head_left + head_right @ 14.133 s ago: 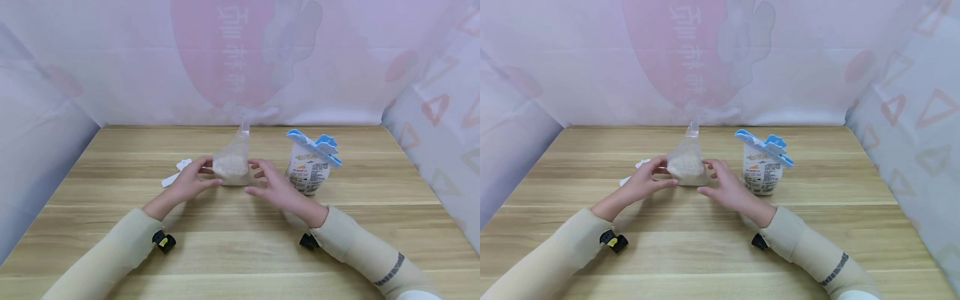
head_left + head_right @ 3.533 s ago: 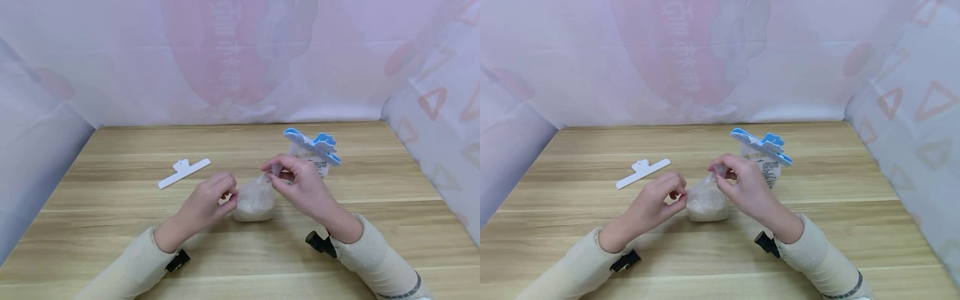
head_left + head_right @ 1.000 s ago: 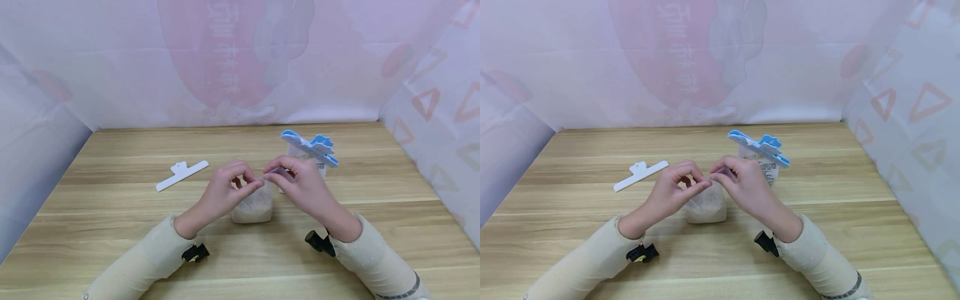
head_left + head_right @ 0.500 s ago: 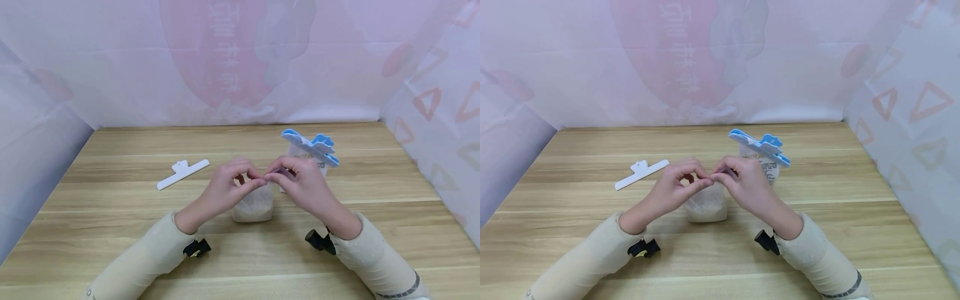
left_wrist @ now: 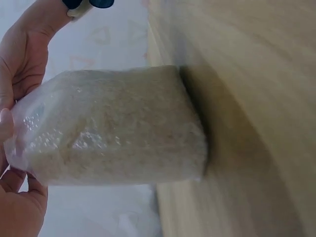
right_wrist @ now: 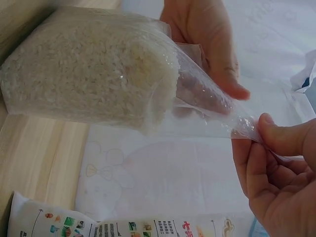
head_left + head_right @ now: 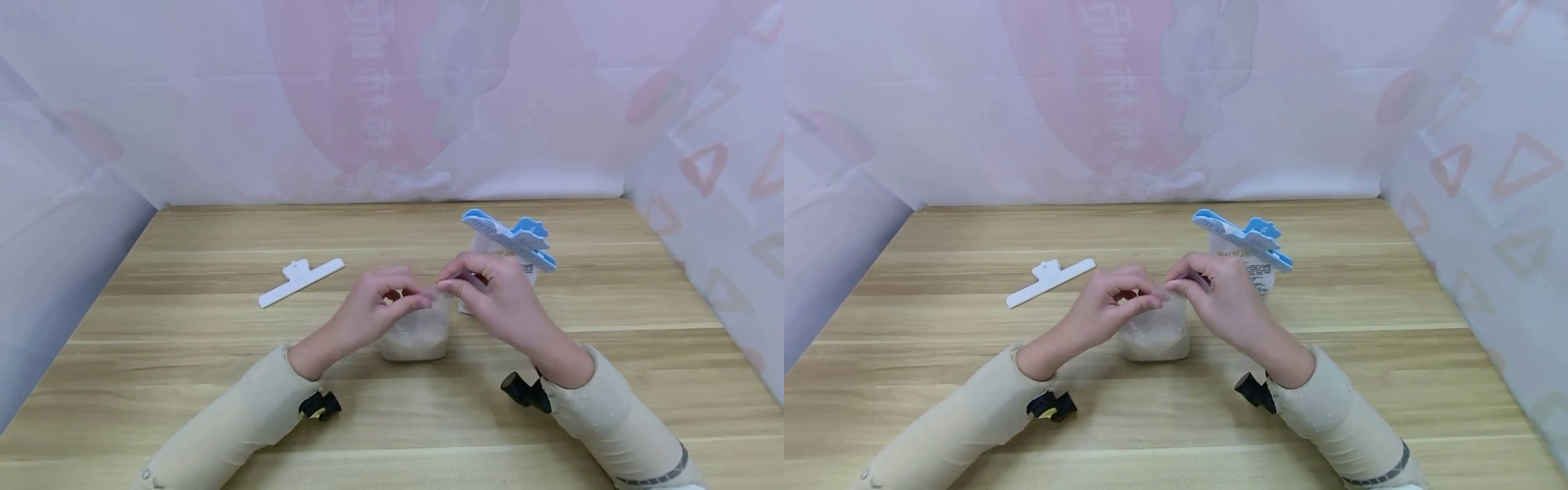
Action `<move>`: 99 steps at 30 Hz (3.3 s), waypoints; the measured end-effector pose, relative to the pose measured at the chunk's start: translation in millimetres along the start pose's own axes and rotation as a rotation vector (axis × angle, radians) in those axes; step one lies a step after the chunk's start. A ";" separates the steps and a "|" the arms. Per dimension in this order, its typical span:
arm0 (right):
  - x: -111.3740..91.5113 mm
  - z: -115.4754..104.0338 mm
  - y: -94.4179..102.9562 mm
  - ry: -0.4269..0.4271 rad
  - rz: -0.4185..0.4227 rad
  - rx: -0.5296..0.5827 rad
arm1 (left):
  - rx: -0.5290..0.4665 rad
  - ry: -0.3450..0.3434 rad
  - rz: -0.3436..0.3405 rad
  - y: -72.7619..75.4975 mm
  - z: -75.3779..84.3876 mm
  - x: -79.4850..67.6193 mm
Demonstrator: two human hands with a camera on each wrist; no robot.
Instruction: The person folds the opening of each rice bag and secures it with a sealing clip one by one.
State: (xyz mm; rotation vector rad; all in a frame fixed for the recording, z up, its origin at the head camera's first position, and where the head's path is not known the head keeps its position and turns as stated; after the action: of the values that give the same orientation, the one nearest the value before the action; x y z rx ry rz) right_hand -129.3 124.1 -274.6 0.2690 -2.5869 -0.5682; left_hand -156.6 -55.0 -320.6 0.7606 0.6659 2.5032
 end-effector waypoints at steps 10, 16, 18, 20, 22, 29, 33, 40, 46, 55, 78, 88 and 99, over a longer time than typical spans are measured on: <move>0.0 -0.2 1.9 0.008 -0.031 0.034 | -0.016 -0.005 0.048 1.1 -6.3 -6.1; -0.5 0.8 7.4 0.007 -0.100 0.068 | -0.035 -0.054 0.088 0.9 -4.4 -5.2; -0.7 -0.3 10.4 -0.007 -0.138 0.089 | -0.032 -0.061 0.087 1.6 -4.6 -4.8; -0.7 -2.1 13.1 -0.027 -0.182 0.111 | -0.026 -0.066 0.084 2.0 -4.8 -4.4; -0.2 -4.4 16.0 -0.051 -0.222 0.126 | -0.021 -0.074 0.081 2.4 -5.1 -4.1; 9.2 -10.7 18.0 -0.090 -0.322 -0.011 | -0.002 -0.123 0.089 1.5 -5.2 -3.8; 16.8 -12.8 16.6 -0.042 -0.383 -0.076 | 0.010 -0.137 0.098 1.3 -3.9 -3.1; 20.5 -8.9 3.5 0.010 -0.382 -0.104 | 0.016 -0.139 0.111 -0.4 -2.5 -3.7; 18.2 -7.9 -0.5 0.064 -0.340 -0.157 | 0.021 -0.135 0.117 -1.9 -3.0 -3.9; 15.8 -2.7 -1.4 0.074 -0.337 -0.085 | 0.005 -0.134 0.095 -1.4 -4.4 -7.0; 11.6 4.7 3.9 0.114 -0.236 0.049 | 0.015 -0.126 0.124 1.3 -18.2 -23.1; 8.5 3.4 4.1 0.139 -0.220 0.027 | 0.073 -0.058 0.057 7.5 -16.8 -30.0; 16.5 4.9 0.6 0.030 -0.339 -0.073 | 0.157 0.039 -0.036 13.8 -12.6 -22.7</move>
State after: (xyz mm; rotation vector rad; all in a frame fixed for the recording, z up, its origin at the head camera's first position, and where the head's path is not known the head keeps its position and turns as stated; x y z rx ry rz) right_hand -146.1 121.7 -271.5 0.6938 -2.4996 -0.7678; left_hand -150.7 -81.8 -331.1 0.7495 0.8909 2.4603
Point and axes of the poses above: each hand's wrist, its own x-axis towards the middle knuckle, its own y-axis out of the back of the hand, z = x × y, the point moved 3 cm from there along x, towards the middle knuckle, and after that the axes turned 9 degrees about x, right-handed, at the moved point
